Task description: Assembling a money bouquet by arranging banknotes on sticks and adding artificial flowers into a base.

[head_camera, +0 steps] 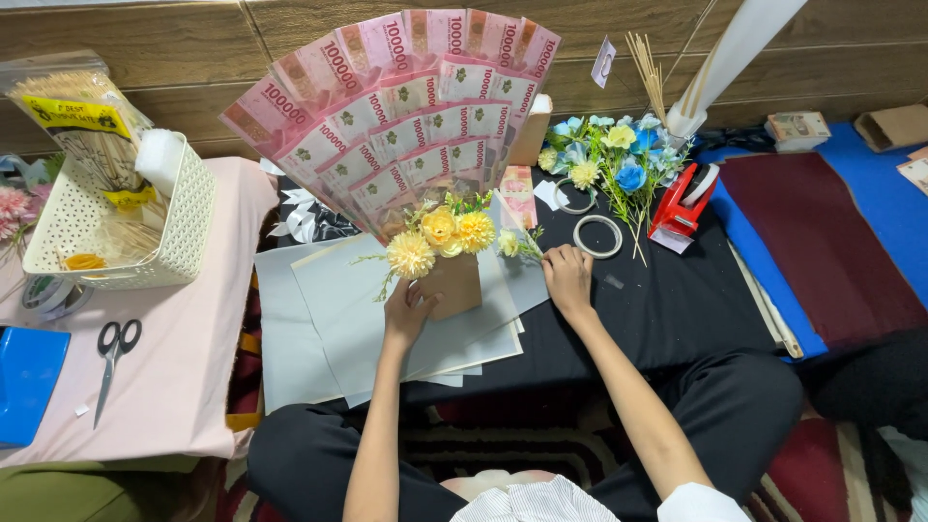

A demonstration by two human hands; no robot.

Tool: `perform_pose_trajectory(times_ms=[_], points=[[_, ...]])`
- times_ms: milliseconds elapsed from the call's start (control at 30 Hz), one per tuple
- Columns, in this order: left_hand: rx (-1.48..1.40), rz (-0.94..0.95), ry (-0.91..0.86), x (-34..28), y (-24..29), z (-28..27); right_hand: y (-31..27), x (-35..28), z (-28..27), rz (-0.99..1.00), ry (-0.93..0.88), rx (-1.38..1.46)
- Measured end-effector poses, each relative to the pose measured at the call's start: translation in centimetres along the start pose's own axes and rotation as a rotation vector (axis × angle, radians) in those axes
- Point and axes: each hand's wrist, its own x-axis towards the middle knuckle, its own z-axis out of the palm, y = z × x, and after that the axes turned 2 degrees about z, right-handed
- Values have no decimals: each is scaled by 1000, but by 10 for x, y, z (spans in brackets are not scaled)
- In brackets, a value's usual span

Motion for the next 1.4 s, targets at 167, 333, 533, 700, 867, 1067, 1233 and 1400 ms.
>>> perform_pose_trajectory(times_ms=[167, 333, 533, 700, 867, 1067, 1233, 1400], points=[[15, -26, -5, 20, -37, -5, 15, 12, -12, 49, 80, -17], [16, -57, -8, 26, -47, -6, 71, 41, -3, 158, 175, -61], [4, -73, -10, 34, -64, -7, 157, 57, 37, 336, 93, -87], [66, -86, -7, 35, -67, -11, 148, 73, 27, 342, 63, 187], [103, -91, 8, 21, -39, -6, 138, 119, 28, 351, -55, 263], [120, -93, 3, 27, -55, -8, 146, 147, 51, 373, -247, 115], [115, -96, 2, 22, -50, -8, 144, 148, 48, 362, -283, 39], [117, -91, 1, 18, -41, -6, 137, 146, 40, 418, -236, 124]])
